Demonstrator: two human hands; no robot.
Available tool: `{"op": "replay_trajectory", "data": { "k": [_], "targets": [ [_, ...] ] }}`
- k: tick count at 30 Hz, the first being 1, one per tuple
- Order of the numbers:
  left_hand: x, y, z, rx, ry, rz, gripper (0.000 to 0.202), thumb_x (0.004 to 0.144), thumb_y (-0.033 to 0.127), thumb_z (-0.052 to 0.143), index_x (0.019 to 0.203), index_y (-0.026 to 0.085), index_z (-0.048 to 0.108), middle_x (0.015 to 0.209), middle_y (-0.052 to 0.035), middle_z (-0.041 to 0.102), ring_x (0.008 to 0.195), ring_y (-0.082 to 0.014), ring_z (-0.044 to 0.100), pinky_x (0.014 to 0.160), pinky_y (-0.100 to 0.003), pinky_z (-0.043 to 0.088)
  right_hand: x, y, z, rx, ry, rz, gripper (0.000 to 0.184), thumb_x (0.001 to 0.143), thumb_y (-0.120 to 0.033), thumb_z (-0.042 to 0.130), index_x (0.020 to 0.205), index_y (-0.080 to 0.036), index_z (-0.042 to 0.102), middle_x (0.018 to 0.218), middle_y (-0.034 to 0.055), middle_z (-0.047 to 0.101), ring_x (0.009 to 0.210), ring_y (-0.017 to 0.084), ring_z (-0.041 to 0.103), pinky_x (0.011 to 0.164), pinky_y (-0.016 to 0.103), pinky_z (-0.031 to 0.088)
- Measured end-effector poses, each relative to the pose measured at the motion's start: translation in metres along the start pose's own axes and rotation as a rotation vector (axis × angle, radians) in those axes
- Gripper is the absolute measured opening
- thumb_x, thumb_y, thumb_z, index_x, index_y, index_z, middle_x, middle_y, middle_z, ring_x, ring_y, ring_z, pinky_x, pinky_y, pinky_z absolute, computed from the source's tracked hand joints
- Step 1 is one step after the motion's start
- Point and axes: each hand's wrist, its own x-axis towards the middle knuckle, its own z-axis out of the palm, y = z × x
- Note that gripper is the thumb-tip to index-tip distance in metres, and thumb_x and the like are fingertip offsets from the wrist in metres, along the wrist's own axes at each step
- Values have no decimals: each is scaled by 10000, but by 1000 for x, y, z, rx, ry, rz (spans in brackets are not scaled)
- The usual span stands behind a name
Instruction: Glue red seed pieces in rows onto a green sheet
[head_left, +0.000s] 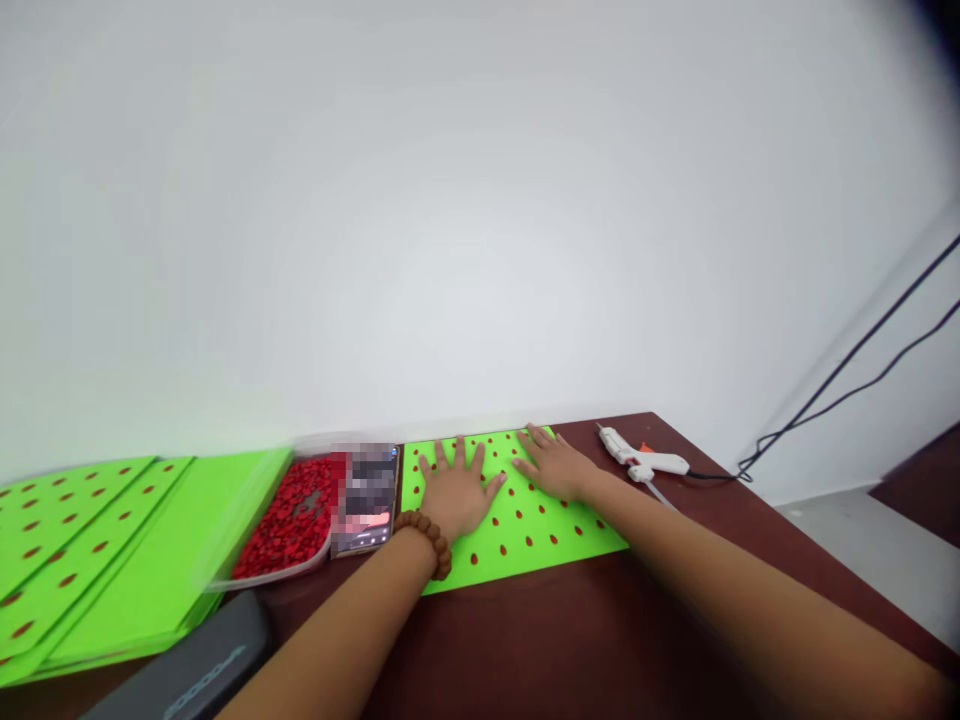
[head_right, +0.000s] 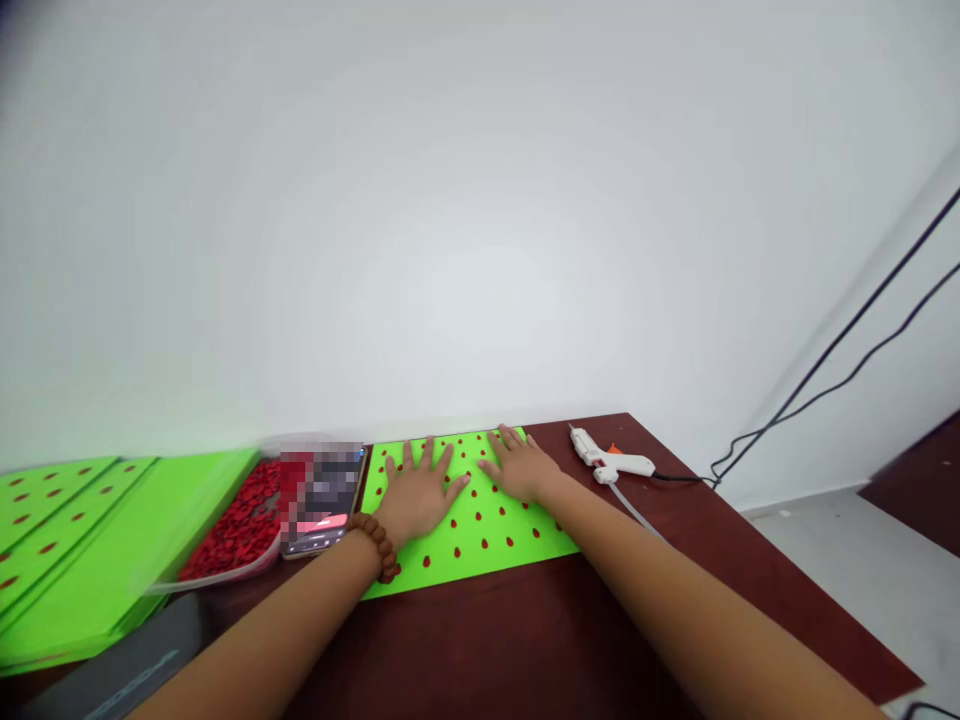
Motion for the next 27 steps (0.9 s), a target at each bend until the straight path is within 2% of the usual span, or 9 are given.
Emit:
{"op": "replay_trajectory", "data": {
  "k": [3, 7, 9, 11, 13, 15, 17, 22, 27],
  "targets": [
    [0, 0, 0, 0, -6, -10, 891, 1007, 795, 112, 1727, 291, 262, 1810, -118, 144, 1639, -530, 77, 1276, -788, 126, 1, -11, 3, 22, 27, -8, 713, 1043, -600, 577, 1659, -280, 415, 1786, 132, 294, 1606, 395, 306, 1287, 698, 194],
    [1, -1, 1, 7, 4, -12, 897, 1004, 802, 115, 1730, 294, 247, 1816, -103, 114, 1644, -522, 46, 1282, -784, 100, 2, -18, 4, 38, 17, -23, 760, 1048, -647, 526, 1691, -280, 359, 1819, 122, 210, 1649, 386, 201, 1311, 676, 106],
    [1, 0, 0, 10, -3, -9, 884, 1010, 792, 123, 1730, 294, 249, 1816, -98, 124, 1644, -521, 58, 1285, -780, 106, 1, -13, -1, 51, -7, -28, 763, 1042, -675, 512, 1680, -277, 385, 1806, 125, 256, 1634, 381, 254, 1306, 676, 131],
    [0, 0, -1, 11, -14, -10, 876, 1018, 775, 123, 1730, 283, 255, 1813, -107, 139, 1642, -524, 78, 1283, -781, 120, -1, -4, -6, 59, -10, -23, 755, 1063, -703, 407, 1680, -267, 393, 1800, 129, 276, 1627, 358, 290, 1310, 640, 166],
    [0, 0, -2, 12, -18, -9, 878, 1020, 770, 123, 1730, 269, 258, 1812, -116, 135, 1641, -526, 76, 1280, -785, 120, -6, 5, -7, 51, 10, -1, 830, 1068, -738, 241, 1723, -232, 306, 1819, 134, 207, 1659, 336, 215, 1326, 585, 147],
    [0, 0, -1, 13, -14, -2, 885, 1017, 776, 123, 1731, 269, 252, 1815, -113, 112, 1644, -522, 55, 1281, -786, 108, -10, 12, -4, 35, 26, 23, 930, 1039, -775, 154, 1754, -180, 180, 1829, 129, 114, 1683, 328, 101, 1338, 554, 101],
    [0, 0, -2, 17, -12, 8, 897, 1011, 789, 123, 1733, 271, 243, 1817, -109, 98, 1647, -519, 42, 1282, -785, 98, -12, 16, -1, 28, 12, 26, 1003, 1005, -819, 175, 1757, -157, 131, 1826, 125, 88, 1685, 334, 68, 1340, 552, 85],
    [2, 3, -8, 21, -38, -6, 937, 1001, 806, 125, 1727, 232, 270, 1806, -147, 144, 1628, -558, 86, 1258, -813, 134, -11, 21, -7, 33, -9, 23, 996, 1003, -815, 159, 1753, -160, 180, 1818, 133, 137, 1675, 327, 154, 1324, 531, 194],
    [9, 22, -8, 0, -28, 11, 955, 1009, 777, 74, 1729, 175, 250, 1808, -155, 125, 1633, -545, 117, 1262, -805, 156, -15, 23, -2, -10, 30, 36, 996, 1021, -783, 169, 1744, -98, 175, 1821, 157, 61, 1686, 312, 75, 1341, 508, 95]
  ]
}}
